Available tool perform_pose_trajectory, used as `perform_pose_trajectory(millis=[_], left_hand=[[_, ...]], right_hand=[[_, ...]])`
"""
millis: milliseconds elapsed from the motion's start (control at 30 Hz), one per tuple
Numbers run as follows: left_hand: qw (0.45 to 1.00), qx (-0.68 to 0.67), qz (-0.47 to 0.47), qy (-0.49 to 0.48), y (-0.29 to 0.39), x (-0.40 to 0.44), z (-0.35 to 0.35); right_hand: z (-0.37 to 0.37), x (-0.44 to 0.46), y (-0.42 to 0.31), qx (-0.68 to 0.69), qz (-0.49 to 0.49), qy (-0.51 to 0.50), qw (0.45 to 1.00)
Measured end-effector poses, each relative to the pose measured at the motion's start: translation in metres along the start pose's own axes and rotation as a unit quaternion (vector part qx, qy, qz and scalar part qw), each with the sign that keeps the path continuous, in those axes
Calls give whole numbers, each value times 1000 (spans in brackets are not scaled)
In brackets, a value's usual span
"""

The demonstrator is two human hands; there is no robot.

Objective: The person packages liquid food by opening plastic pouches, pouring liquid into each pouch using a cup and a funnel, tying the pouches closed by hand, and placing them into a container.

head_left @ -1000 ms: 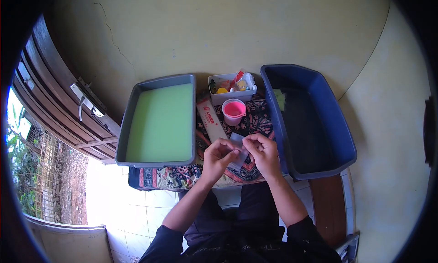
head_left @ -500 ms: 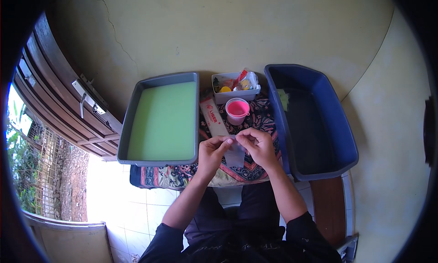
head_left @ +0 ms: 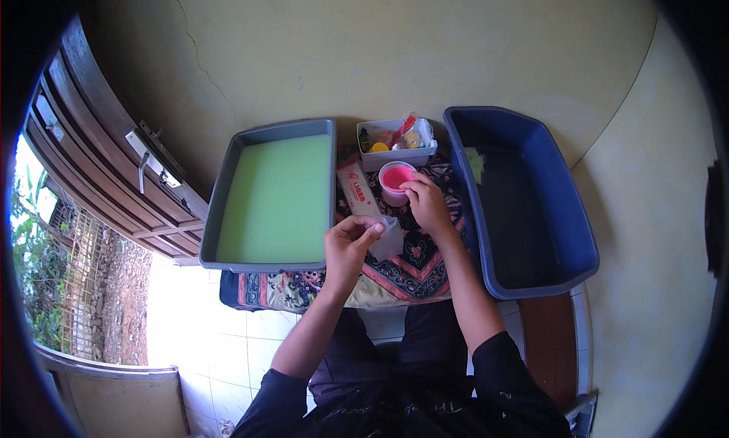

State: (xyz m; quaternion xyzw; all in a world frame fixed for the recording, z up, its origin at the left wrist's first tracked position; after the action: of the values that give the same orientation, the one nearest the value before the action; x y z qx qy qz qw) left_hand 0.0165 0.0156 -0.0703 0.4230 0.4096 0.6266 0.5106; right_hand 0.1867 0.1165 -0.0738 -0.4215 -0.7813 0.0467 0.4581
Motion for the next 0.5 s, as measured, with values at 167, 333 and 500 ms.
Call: perform_pose_trajectory(millis=[167,333,500], left_hand=[[1000,11,-1,7,3,-1,-4],[1000,10,-7,8,1,0,-5],[999,29,-22,8,-9,3,-8]], right_hand=[[5,1,0,21,26,-21,999],[-4,1,2,86,46,40,994],[-22,1,-11,104,39,104,988]])
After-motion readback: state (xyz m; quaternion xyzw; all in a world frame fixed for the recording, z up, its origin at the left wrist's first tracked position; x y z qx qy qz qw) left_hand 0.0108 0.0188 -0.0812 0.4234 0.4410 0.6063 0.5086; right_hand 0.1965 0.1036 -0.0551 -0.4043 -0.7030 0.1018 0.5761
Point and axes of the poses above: each hand's wrist, its own x-axis towards the middle knuckle, its own z-axis out of the palm, y = z × x, the point moved 9 cm from there along x, towards the middle knuckle, and after that the axes turned 4 degrees about -x, right-handed, at the moved point
